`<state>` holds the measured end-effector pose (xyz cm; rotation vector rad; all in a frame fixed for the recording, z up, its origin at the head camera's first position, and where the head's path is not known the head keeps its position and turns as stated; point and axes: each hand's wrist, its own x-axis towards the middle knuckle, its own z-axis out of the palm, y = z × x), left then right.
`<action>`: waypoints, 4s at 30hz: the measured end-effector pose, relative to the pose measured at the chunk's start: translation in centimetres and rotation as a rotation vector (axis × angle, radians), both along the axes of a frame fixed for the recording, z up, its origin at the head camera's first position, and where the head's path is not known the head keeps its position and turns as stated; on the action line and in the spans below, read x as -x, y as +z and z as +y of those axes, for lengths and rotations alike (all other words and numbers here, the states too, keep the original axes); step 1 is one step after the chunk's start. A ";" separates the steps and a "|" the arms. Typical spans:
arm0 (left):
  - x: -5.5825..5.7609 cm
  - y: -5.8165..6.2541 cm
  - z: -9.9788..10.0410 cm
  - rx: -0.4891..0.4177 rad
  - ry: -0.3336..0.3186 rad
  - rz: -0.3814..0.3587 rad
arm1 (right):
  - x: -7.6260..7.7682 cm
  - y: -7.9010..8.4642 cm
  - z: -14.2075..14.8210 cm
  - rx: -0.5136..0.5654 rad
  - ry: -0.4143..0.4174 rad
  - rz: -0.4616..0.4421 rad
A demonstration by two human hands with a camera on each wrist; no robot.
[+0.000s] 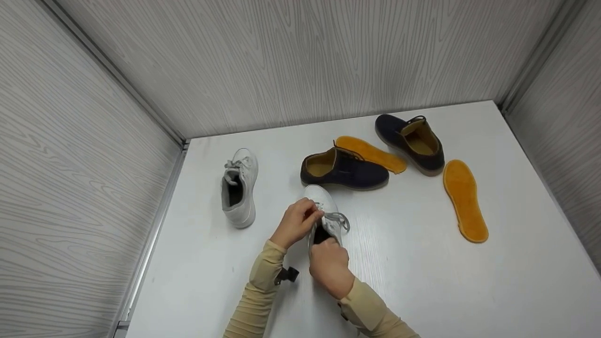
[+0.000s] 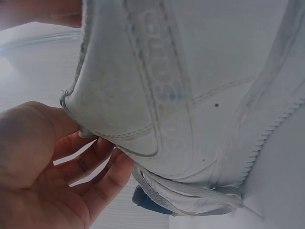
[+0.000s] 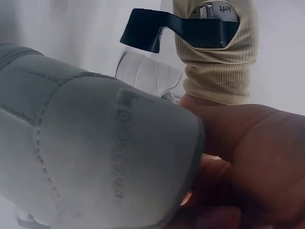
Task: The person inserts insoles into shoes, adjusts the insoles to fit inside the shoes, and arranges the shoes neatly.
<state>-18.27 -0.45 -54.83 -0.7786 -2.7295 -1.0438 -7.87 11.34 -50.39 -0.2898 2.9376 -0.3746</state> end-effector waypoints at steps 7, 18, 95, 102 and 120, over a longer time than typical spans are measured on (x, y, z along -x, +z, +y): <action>0.1 -0.1 0.1 0.001 0.005 -0.007 | 0.0 0.1 -0.2 -0.032 0.008 0.007; 0.0 -0.2 0.0 -0.002 0.056 0.035 | 0.5 -0.2 -0.2 -0.056 0.086 -0.004; -5.6 -3.2 -0.1 0.082 0.262 0.030 | 4.7 -5.2 5.2 0.176 -0.101 -0.030; -7.2 -4.0 0.3 0.110 0.300 0.004 | 4.8 -6.1 5.3 0.196 -0.102 -0.035; -7.7 -4.0 -0.9 0.017 0.284 0.052 | 4.3 -5.7 4.1 0.201 -0.114 -0.022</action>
